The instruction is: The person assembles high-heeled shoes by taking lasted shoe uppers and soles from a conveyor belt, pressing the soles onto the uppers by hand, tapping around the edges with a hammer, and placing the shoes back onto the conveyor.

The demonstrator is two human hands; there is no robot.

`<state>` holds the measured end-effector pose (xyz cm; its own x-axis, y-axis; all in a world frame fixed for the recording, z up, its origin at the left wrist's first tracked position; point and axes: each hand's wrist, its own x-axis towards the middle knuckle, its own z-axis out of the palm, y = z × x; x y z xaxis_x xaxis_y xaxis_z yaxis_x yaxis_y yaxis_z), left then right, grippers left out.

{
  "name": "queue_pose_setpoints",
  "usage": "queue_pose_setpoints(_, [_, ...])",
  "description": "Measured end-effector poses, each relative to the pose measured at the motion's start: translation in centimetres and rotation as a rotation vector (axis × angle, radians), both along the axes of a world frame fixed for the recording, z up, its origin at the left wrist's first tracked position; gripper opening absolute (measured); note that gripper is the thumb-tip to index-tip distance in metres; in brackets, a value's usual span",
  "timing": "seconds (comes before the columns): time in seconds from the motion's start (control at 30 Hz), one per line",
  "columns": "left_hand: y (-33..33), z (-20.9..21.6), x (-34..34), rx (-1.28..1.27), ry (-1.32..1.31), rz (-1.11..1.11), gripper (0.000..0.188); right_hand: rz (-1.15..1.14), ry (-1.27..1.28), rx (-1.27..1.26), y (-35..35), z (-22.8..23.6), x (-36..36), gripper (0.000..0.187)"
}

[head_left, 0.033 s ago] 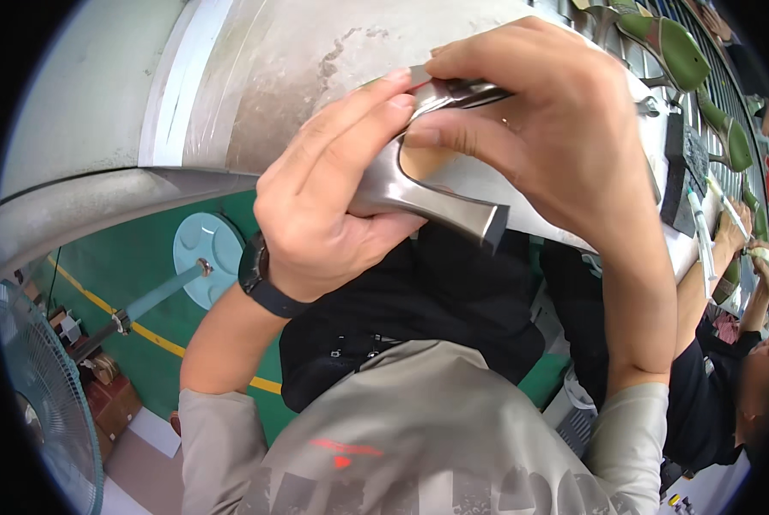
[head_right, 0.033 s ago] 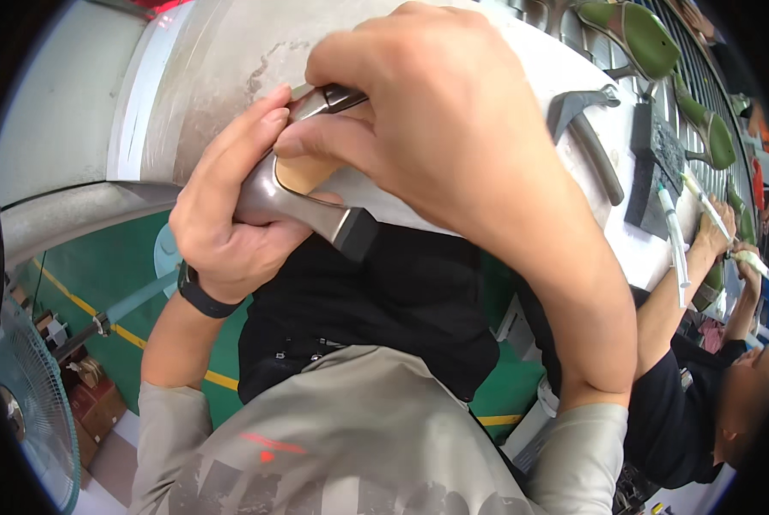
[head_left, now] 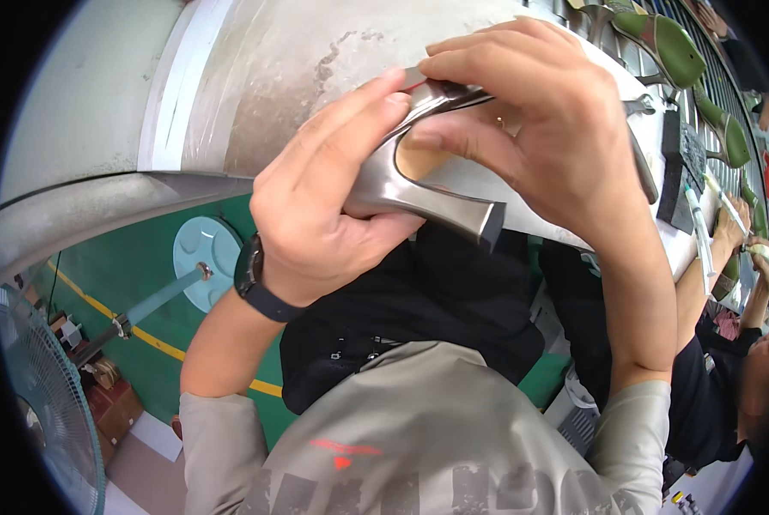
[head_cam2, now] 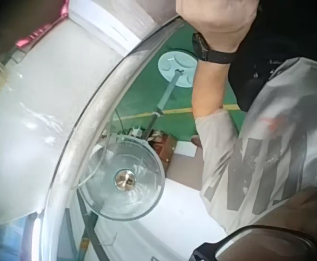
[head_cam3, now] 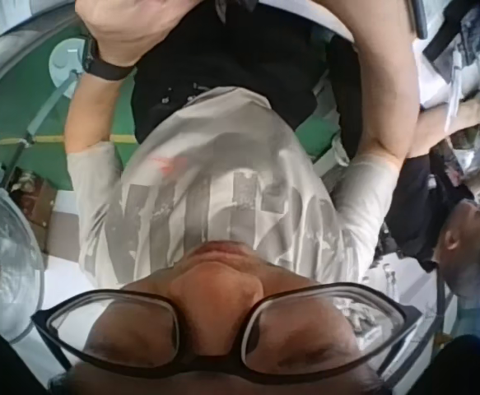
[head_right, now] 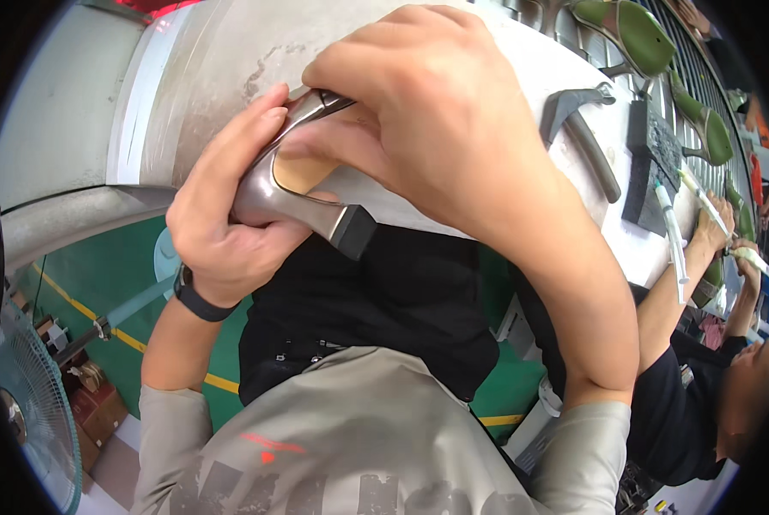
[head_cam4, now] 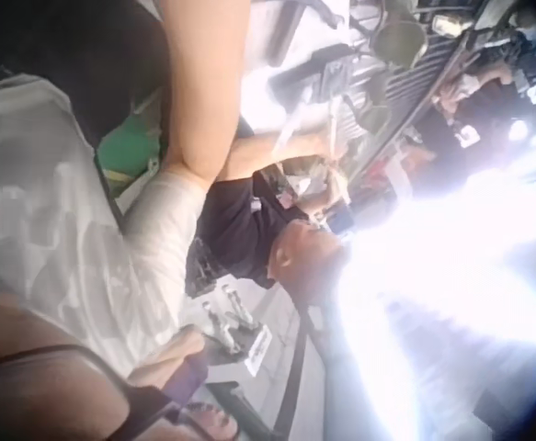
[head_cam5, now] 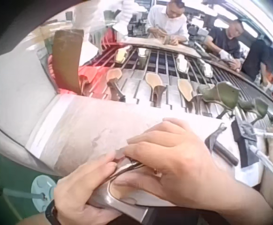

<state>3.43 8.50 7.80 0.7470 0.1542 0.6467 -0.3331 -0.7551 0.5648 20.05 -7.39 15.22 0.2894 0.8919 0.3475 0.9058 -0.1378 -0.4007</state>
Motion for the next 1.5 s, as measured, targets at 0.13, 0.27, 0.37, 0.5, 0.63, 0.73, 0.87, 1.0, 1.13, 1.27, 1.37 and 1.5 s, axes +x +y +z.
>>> queue_pose_setpoints(0.13, [0.0,1.6,0.8,-0.001,0.11,-0.052,0.071,0.171,-0.186,0.373,-0.3,-3.5,2.0,0.054])
queue_pose_setpoints(0.27, [0.3,1.9,0.9,0.043,0.166,-0.12,0.071,0.205,-0.301,0.424,-0.1,-4.4,2.5,0.052])
queue_pose_setpoints(0.37, [0.1,1.8,0.7,0.068,0.184,-0.118,0.069,0.213,-0.256,0.424,-0.1,-4.7,2.2,0.053])
queue_pose_setpoints(0.5, [-0.4,1.6,0.6,0.118,0.195,-0.098,0.065,0.182,-0.129,0.341,-0.7,-3.1,1.0,0.051])
queue_pose_setpoints(0.63, [-1.2,0.3,0.3,0.253,0.099,-0.07,0.062,0.057,-0.079,-0.171,-0.7,1.6,0.1,0.046])
queue_pose_setpoints(0.73, [-2.4,-1.2,0.4,0.334,0.028,0.033,0.066,0.026,0.014,-0.336,-0.9,2.4,0.0,0.05])
queue_pose_setpoints(0.87, [-3.4,-1.3,0.8,0.29,0.051,0.063,0.086,0.075,-0.276,0.062,-2.8,-1.7,1.2,0.048])
queue_pose_setpoints(1.0, [-3.4,-0.4,0.7,0.219,0.107,0.032,0.093,-0.42,-0.094,0.203,-7.5,-5.4,1.6,0.061])
queue_pose_setpoints(1.13, [-2.0,0.9,1.7,0.039,0.153,-0.097,0.07,-0.667,-0.12,0.13,-12.5,-7.3,3.2,0.048])
queue_pose_setpoints(1.27, [-1.1,2.9,4.6,-0.016,0.316,-0.161,0.061,-0.678,-0.155,0.04,-12.9,-7.1,3.6,0.05])
queue_pose_setpoints(1.37, [-0.4,3.0,6.2,0.027,0.38,-0.213,0.072,-0.704,-0.172,-0.097,-12.6,-6.0,3.8,0.059])
queue_pose_setpoints(1.5, [-0.1,2.8,6.6,0.062,0.44,-0.25,0.083,-0.604,0.042,-0.117,-12.0,-4.3,2.3,0.047])
